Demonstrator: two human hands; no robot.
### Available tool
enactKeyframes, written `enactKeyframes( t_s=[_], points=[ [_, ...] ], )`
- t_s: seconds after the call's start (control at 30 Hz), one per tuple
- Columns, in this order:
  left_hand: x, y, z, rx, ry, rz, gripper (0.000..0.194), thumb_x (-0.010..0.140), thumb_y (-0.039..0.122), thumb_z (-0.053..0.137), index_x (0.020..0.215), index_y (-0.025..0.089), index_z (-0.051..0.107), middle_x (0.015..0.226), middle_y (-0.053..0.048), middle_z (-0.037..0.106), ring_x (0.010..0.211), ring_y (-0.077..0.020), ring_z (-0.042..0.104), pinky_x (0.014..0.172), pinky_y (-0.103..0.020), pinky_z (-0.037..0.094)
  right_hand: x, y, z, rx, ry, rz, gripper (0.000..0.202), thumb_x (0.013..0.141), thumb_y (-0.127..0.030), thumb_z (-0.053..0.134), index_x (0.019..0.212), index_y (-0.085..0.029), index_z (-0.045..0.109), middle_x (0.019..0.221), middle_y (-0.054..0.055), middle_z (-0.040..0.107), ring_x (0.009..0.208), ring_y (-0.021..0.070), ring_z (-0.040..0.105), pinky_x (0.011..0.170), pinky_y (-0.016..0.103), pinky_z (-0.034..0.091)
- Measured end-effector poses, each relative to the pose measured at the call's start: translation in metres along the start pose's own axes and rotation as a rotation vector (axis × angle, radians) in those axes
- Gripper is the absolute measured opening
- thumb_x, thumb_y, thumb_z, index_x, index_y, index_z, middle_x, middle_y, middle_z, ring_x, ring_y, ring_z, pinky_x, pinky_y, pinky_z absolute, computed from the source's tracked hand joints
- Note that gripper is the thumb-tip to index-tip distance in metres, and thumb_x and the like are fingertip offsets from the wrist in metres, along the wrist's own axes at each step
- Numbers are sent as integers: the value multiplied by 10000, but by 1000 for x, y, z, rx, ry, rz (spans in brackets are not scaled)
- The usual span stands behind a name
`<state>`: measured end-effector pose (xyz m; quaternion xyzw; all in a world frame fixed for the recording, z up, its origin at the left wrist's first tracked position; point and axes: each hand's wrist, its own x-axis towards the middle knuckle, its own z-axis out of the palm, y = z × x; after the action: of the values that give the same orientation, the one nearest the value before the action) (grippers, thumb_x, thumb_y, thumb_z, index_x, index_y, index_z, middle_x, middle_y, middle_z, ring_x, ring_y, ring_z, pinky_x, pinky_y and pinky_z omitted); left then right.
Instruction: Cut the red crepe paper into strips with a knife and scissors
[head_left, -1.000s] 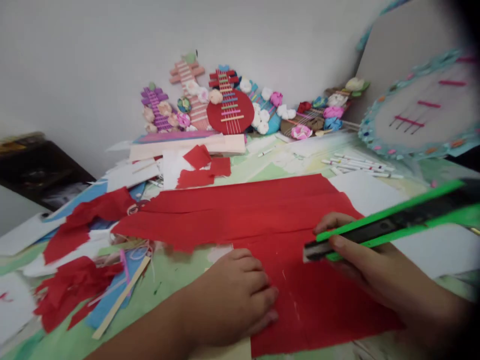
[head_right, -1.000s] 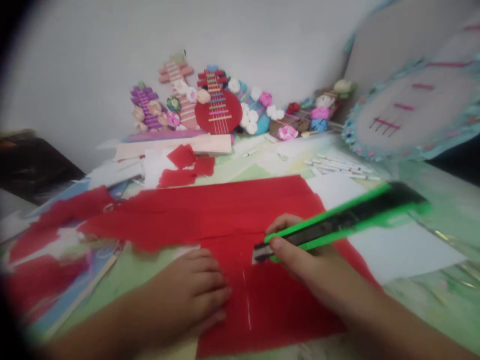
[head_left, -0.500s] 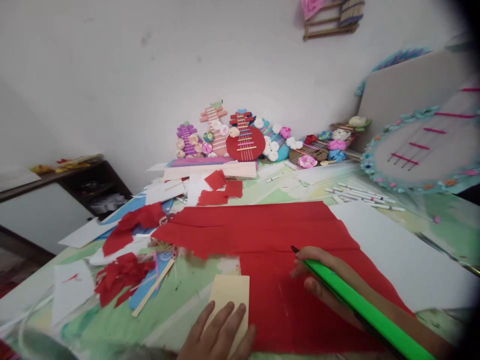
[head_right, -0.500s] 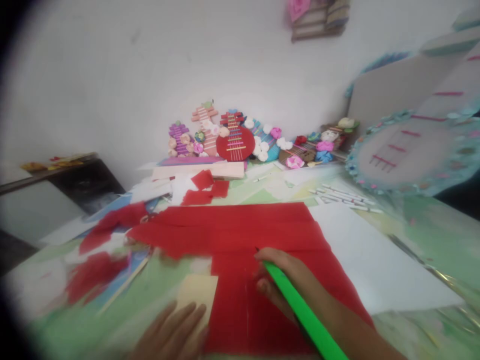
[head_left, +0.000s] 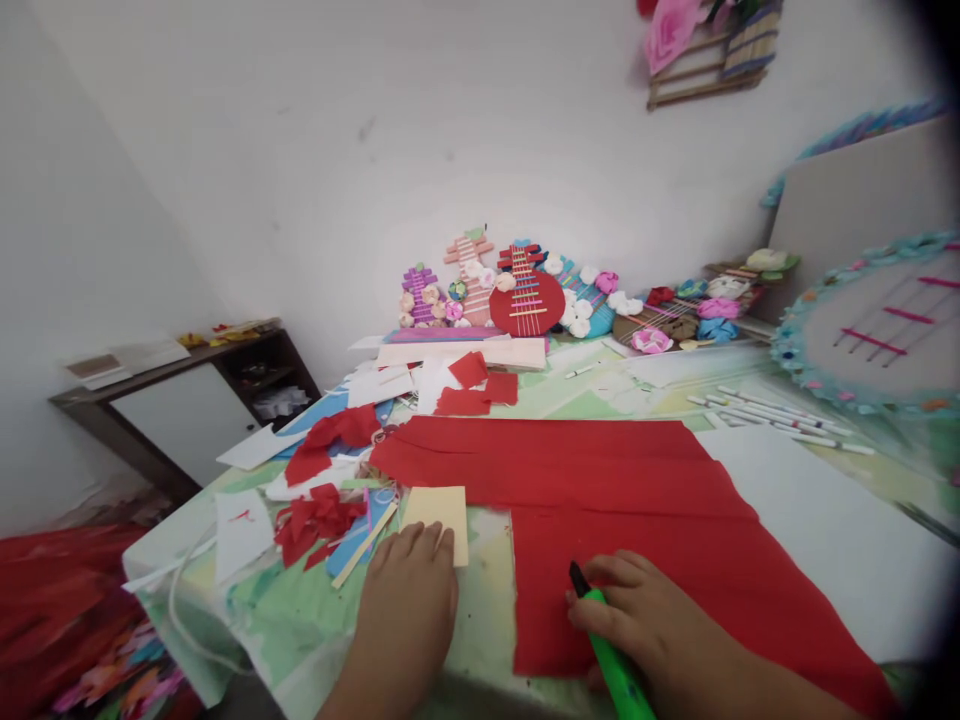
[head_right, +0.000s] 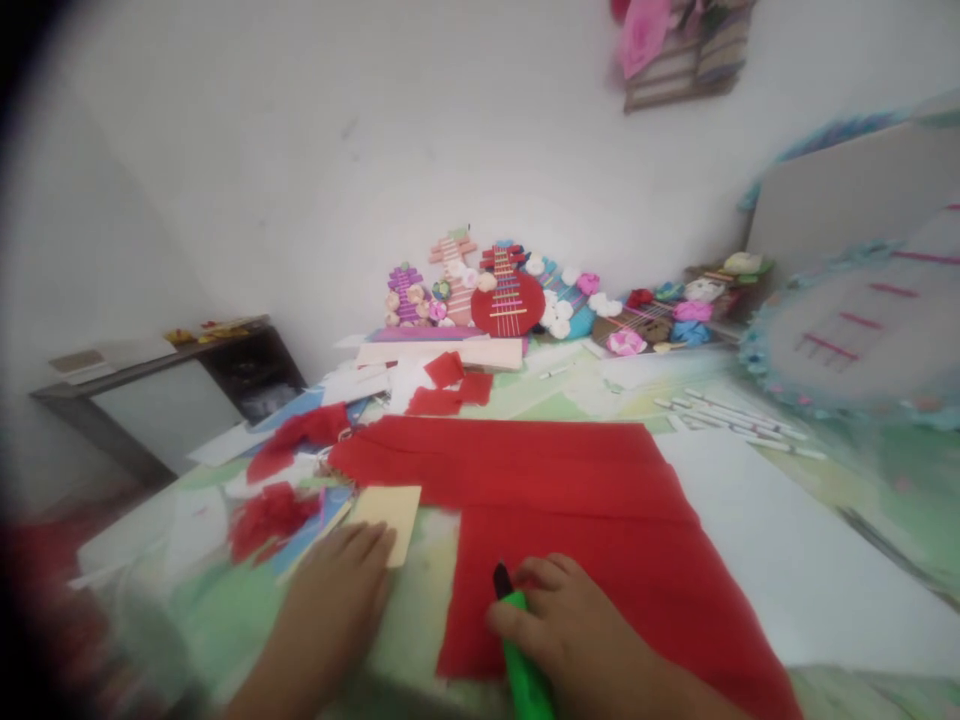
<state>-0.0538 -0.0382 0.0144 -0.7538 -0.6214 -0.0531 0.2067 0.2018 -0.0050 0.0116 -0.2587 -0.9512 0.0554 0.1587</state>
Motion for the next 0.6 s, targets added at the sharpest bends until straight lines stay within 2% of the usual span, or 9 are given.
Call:
enactKeyframes(
  t_s=[0.07,0.13,0.23,0.33,0.47,0.53,0.6],
  points=[
    [3,6,3,-23,-74,5,381,672,119,481,1018,88,636,1033,-150,645,956,-312,589,809,-451,461,-1,0,2,-10,26,-3,231,772,-240,562,998,-213,603,803,92,669,853,241,574,790,374,397],
    [-1,13,6,-56,-56,98,470,657,204,526,1109,96,589,1142,-155,592,1027,-330,552,831,-457,451,-1,0,4,-20,54,-7,199,794,-247,533,978,-218,601,774,79,657,804,215,559,771,345,384],
    [-6,23,7,-118,81,366,547,730,376,529,1206,108,497,1228,-144,532,1092,-311,508,855,-424,435,0,-1,7,-37,98,-17,157,817,-267,500,927,-219,602,732,68,641,754,193,535,747,319,370],
    [-4,35,9,-160,274,525,451,814,442,488,1131,123,520,1116,-90,615,1005,-237,559,829,-347,438,2,-2,10,-36,123,-37,133,820,-270,494,873,-211,601,692,61,628,718,183,521,711,305,368],
    [1,50,17,-299,408,503,400,842,468,455,1027,125,543,958,-65,661,872,-201,593,802,-345,439,4,-4,7,51,124,-23,124,777,-250,545,880,-213,603,671,44,621,705,185,525,694,305,386],
    [1,57,21,-366,441,463,294,832,420,474,913,153,566,860,-45,664,796,-188,594,776,-345,444,3,-1,-1,104,113,76,170,745,-222,557,907,-217,609,726,50,638,713,190,545,680,298,407],
    [1,62,23,-376,448,453,162,805,333,522,783,176,560,791,-18,653,732,-175,583,745,-339,443,0,8,-11,128,103,262,285,719,-146,523,981,-225,601,838,62,657,736,187,575,658,278,426]
  ],
)
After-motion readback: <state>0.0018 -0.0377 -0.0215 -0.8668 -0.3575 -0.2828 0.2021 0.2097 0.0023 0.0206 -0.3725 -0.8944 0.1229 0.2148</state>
